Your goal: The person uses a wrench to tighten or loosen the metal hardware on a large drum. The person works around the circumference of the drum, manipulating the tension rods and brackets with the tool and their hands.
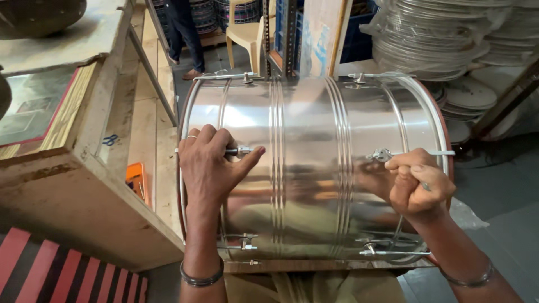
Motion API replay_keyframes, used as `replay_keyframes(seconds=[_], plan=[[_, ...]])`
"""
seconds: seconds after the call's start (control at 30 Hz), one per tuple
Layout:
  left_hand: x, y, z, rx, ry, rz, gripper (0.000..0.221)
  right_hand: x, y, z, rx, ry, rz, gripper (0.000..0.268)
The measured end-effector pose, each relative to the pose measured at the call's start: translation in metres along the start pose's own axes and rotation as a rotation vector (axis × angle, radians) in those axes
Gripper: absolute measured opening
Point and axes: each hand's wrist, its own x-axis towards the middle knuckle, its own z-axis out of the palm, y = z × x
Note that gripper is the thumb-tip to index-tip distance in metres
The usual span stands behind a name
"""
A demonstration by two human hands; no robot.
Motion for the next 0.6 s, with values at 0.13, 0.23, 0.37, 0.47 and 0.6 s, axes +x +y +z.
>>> replay_keyframes(seconds=[0.13,0.23,0.37,0.47,0.6], plan=[[0.001,-0.003,0.006,0.034,-0.032,-0.008,0.056,0.007,0.003,0.001,-0.086,-0.038,0.078,0.064],[0.001,-0.004,0.008,0.043,-0.025,-0.004,0.056,0.017,0.008,-0.001,0.377,0.027,0.676,0.022],[0.000,-0.002,0.004,0.043,-0.028,-0.010,0.054,0.048,0.037,0.004,0.270,-0.094,0.712,0.019],[-0.003,0.000,-0.002,0.041,-0.044,-0.002,0.053,0.066,0.044,0.009,0.522,-0.280,1.318,0.021],[-0.008,0.001,-0.007,0.031,-0.039,0.021,0.054,0.049,0.013,-0.009,0.544,0.084,0.910,0.019]])
